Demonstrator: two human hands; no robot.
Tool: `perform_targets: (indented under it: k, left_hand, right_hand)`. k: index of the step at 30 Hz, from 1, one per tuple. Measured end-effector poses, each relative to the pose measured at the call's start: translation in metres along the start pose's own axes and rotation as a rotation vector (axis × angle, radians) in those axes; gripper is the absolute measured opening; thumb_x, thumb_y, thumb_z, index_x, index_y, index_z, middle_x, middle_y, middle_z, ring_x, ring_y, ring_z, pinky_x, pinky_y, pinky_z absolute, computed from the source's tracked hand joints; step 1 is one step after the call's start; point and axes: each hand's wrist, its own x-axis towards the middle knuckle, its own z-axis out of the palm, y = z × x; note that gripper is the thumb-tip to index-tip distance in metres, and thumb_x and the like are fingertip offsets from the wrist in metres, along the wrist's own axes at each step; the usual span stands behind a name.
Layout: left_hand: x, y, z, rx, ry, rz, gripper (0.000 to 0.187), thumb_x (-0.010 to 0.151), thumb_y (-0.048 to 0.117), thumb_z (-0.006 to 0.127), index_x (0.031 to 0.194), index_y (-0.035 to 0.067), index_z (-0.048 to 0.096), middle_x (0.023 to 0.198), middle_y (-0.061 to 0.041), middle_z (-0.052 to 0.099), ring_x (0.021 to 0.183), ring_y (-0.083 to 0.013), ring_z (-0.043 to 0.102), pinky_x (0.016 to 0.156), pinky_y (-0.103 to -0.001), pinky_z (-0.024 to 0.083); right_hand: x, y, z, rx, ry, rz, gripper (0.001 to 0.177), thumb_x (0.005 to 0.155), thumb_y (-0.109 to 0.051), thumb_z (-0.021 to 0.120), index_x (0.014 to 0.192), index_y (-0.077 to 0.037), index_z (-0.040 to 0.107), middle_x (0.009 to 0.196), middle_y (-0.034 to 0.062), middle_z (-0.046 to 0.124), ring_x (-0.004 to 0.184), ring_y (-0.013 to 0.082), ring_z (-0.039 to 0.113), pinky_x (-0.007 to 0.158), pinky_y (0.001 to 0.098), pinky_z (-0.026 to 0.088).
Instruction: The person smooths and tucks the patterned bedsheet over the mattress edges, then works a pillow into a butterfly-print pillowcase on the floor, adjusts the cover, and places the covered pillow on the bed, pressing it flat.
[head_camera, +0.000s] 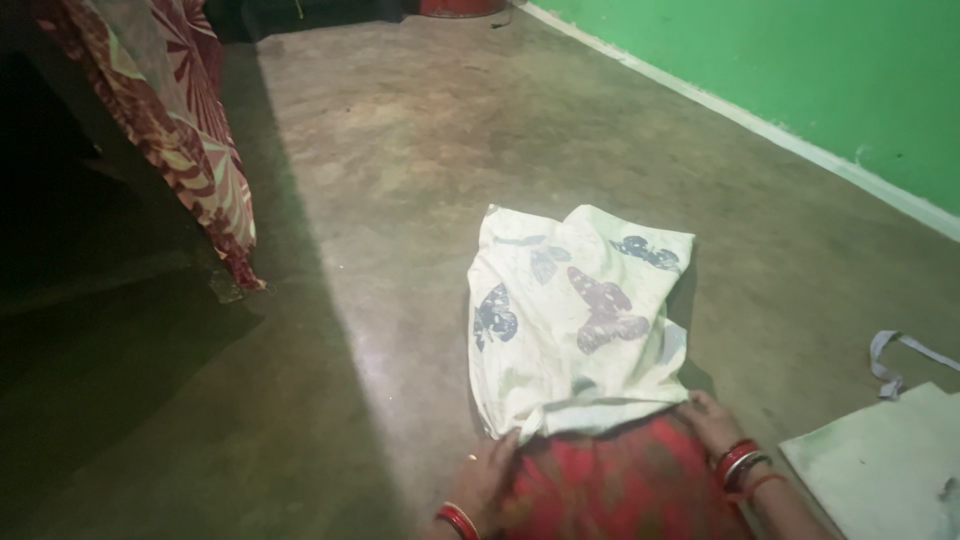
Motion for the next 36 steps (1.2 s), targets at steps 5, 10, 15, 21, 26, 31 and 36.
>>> perform_targets:
  k: [5,10,15,21,26,31,36]
  left_hand:
    - [0.028,0.018,-0.035,-0.104,0.244,0.030,0.030,0.085,0.014,0.067,0.114,0.007,0.065,0.104,-0.019,0.070,0.100,-0.0391,0.066,0.083,-0.046,0.055]
    - [0.070,0.042,-0.042,-0.938,0.335,-0.571,0.033,0.102,0.030,0.049,0.107,0.002,0.065,0.087,-0.014,0.070,0.074,-0.0319,0.068,0.061,-0.042,0.051]
    - [0.104,0.060,-0.069,-0.295,0.550,-0.354,0.021,0.099,0.026,0.057,0.109,0.009,0.061,0.091,-0.015,0.072,0.083,-0.0348,0.072,0.072,-0.043,0.055]
    - [0.115,0.087,-0.111,-0.179,0.643,-0.310,0.024,0.091,0.027,0.064,0.108,0.011,0.066,0.097,-0.017,0.074,0.091,-0.0366,0.071,0.078,-0.043,0.055]
    - [0.158,0.106,-0.167,-0.203,0.689,-0.326,0.040,0.092,0.046,0.063,0.112,0.011,0.066,0.102,-0.017,0.071,0.092,-0.0395,0.070,0.077,-0.047,0.055]
    - [0.183,0.118,-0.180,-0.106,0.690,-0.443,0.060,0.082,0.064,0.068,0.108,0.010,0.064,0.094,-0.018,0.073,0.088,-0.0425,0.070,0.075,-0.050,0.055]
    - [0.169,0.115,-0.147,-0.195,0.583,-0.693,0.061,0.089,0.067,0.058,0.109,0.010,0.062,0.097,-0.023,0.073,0.093,-0.0442,0.070,0.077,-0.051,0.054]
  right_hand:
    - [0.006,-0.017,-0.044,0.259,-0.199,-0.141,0.036,0.109,-0.021,0.059,0.129,0.008,0.059,0.112,0.0100,0.063,0.100,0.0205,0.060,0.087,0.0384,0.051]
    - [-0.023,-0.017,-0.047,-0.011,-0.195,-0.153,0.037,0.103,-0.026,0.064,0.127,0.003,0.061,0.110,0.0087,0.065,0.098,0.0210,0.062,0.085,0.0390,0.052]
    - [-0.044,-0.022,-0.020,-0.063,-0.154,-0.146,0.039,0.097,-0.030,0.068,0.124,-0.002,0.064,0.108,0.0073,0.067,0.096,0.0215,0.064,0.082,0.0397,0.054]
    - [-0.052,-0.093,0.003,-0.156,0.062,-0.291,0.041,0.090,-0.036,0.073,0.121,-0.009,0.067,0.106,0.0058,0.070,0.094,0.0221,0.066,0.079,0.0405,0.056]
    - [-0.038,-0.180,0.006,-0.402,0.417,-0.611,0.043,0.084,-0.040,0.077,0.118,-0.014,0.069,0.104,0.0044,0.072,0.092,0.0226,0.069,0.077,0.0411,0.057]
    - [-0.024,-0.188,0.018,-0.690,0.558,-0.605,0.043,0.080,-0.041,0.082,0.116,-0.020,0.072,0.100,0.0031,0.074,0.088,0.0219,0.072,0.073,0.0405,0.059]
    - [-0.017,-0.166,0.017,0.413,0.243,-0.171,0.037,0.087,-0.032,0.067,0.119,-0.014,0.071,0.104,0.0095,0.075,0.090,0.0238,0.072,0.070,0.0407,0.063]
